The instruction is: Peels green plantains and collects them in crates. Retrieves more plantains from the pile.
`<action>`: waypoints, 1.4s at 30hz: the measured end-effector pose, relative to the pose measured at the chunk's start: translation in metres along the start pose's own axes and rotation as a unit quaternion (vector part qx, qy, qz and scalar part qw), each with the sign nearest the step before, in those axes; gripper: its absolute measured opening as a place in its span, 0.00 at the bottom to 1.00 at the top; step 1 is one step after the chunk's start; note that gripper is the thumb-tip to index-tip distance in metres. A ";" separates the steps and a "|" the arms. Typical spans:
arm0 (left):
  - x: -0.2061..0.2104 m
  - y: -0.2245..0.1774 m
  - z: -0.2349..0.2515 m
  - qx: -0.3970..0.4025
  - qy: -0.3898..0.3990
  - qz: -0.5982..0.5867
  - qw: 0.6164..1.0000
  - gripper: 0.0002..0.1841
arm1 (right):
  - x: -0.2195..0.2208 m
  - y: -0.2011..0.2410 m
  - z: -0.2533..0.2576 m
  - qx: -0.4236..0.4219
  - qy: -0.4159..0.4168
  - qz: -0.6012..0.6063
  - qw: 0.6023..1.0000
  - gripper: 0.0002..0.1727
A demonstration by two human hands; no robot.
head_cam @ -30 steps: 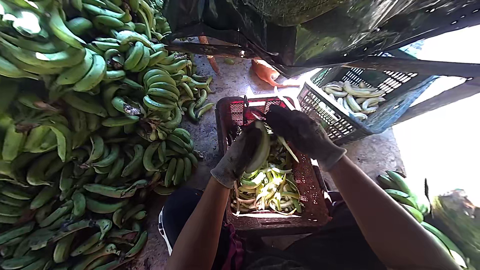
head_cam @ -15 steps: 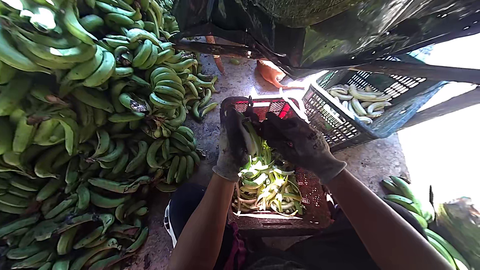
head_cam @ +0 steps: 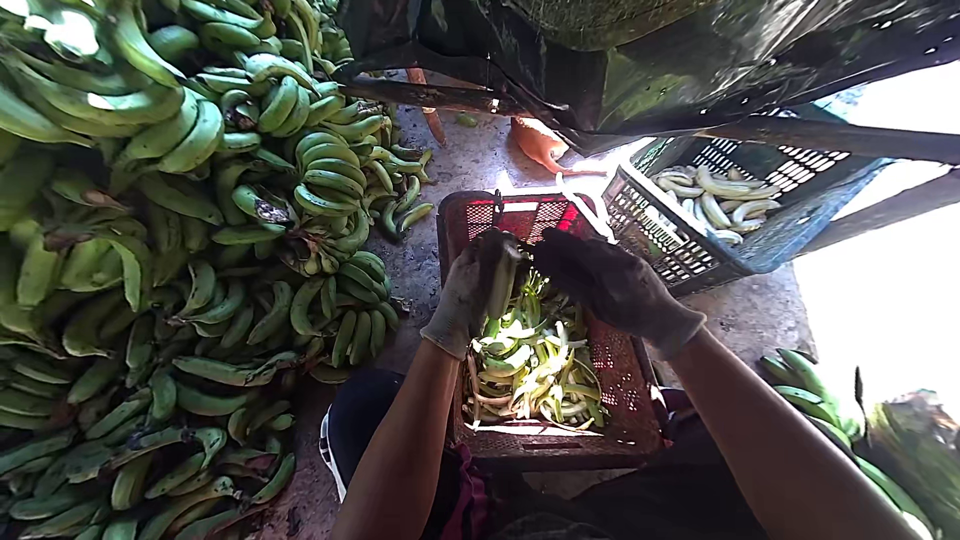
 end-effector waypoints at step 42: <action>0.011 0.002 -0.014 0.074 -0.050 0.160 0.983 0.26 | 0.000 -0.013 0.005 0.163 -0.012 0.262 0.951 0.34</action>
Point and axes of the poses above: each hand's wrist, its own z-axis towards the middle knuckle, its own x-axis out of the palm, y = z × x, the point moved 4 cm from there along z, towards the middle knuckle, and after that the axes turned 13 degrees about -z, right-handed, at the moved point
